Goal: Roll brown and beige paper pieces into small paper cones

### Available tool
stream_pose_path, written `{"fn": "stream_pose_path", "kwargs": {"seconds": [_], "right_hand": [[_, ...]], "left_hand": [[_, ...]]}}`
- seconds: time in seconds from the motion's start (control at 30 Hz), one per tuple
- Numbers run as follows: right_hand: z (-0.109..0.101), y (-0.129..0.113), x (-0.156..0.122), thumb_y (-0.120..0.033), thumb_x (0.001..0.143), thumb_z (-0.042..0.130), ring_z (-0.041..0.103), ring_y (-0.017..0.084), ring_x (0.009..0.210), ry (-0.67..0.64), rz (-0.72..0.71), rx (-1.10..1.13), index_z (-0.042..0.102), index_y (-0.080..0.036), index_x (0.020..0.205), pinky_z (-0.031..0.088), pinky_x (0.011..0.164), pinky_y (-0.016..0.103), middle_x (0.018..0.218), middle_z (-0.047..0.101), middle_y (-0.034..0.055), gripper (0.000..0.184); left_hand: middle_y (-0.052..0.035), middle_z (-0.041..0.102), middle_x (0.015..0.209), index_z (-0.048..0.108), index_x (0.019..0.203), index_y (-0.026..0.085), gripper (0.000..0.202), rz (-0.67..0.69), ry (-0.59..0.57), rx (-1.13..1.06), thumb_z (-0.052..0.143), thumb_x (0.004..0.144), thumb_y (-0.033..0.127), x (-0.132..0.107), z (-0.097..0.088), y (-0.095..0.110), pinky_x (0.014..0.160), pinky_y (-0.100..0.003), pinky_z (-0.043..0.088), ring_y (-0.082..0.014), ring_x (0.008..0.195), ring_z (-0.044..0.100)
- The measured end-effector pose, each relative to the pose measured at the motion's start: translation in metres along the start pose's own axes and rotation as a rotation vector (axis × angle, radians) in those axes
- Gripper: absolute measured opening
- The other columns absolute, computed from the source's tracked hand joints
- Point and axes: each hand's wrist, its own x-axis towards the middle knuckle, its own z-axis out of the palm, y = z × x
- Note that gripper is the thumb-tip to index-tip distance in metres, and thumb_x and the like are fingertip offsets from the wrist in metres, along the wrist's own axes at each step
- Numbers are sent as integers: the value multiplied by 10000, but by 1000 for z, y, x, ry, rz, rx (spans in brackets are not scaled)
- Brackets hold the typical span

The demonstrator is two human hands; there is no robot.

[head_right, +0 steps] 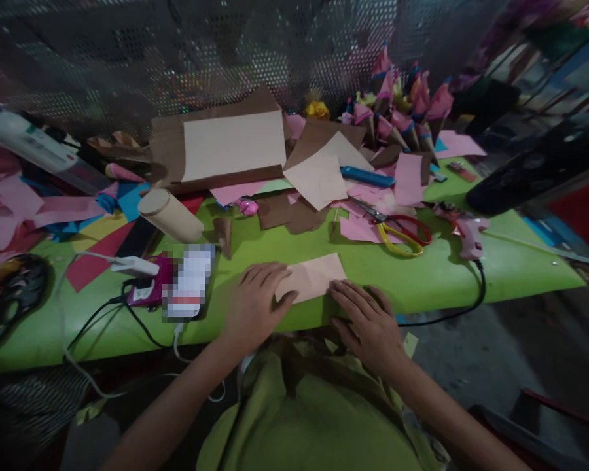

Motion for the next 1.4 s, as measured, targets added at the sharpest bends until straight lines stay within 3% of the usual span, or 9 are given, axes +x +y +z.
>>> {"fn": "stream_pose_path", "kwargs": {"seconds": [0.13,0.4,0.53,0.67,0.83,0.93,1.0,1.17,1.4], "right_hand": [[1,8,1,-251,953,545,616,267,1287,-16,-52,57,409,-286,1510,427,1082,477,1388,658,109,574],[1,17,9,-257,941,566,657,269,1225,14,-100,115,493,-277,1441,516,983,478,1318,700,120,506],[-3,19,21,-273,945,574,651,265,1212,79,-33,203,470,-305,1476,550,946,459,1350,677,106,542],[-9,30,47,-365,905,657,619,309,1230,283,241,409,499,-297,1451,532,973,505,1390,623,133,572],[-13,39,92,-507,796,748,691,221,827,268,506,995,696,-240,1044,570,724,358,921,736,55,369],[-14,37,112,-539,689,820,598,162,616,305,603,1153,661,-228,723,509,574,290,661,645,-3,351],[-15,34,119,-547,652,839,542,143,554,329,619,1164,628,-225,633,470,521,274,584,586,-18,385],[-17,32,124,-565,645,834,525,142,536,349,613,1138,641,-223,621,460,502,282,573,580,-10,394],[-18,29,125,-575,635,846,548,136,595,329,638,1181,680,-219,705,463,539,261,643,618,-8,399]], "left_hand": [[-153,652,1254,549,1320,134,612,-86,-169,108,676,872,531,46,12,14,940,-454,512,-316,1176,604],[-111,713,1014,622,1047,155,437,-194,-310,-2,780,786,468,59,14,25,867,-418,498,-309,1030,665],[-53,705,937,624,860,192,186,-213,-267,-219,718,829,350,62,14,18,807,-347,473,-258,966,650],[8,651,807,564,803,196,220,-336,-166,-610,712,815,357,72,11,11,703,-283,450,-186,784,616],[-11,684,887,563,874,194,289,-347,-29,-996,767,737,345,84,7,13,758,-275,489,-182,841,639],[-47,717,949,610,922,181,334,-379,-19,-1066,786,706,366,87,8,15,749,-284,504,-202,863,658],[-68,736,974,655,954,169,347,-419,-37,-1109,763,733,415,88,9,16,729,-287,511,-216,867,667],[-78,742,929,723,940,135,437,-424,-82,-1215,658,804,545,90,7,18,699,-289,499,-220,826,656],[-47,685,763,694,797,132,478,-440,-54,-1066,655,795,608,90,8,12,654,-270,449,-203,769,609]]}}
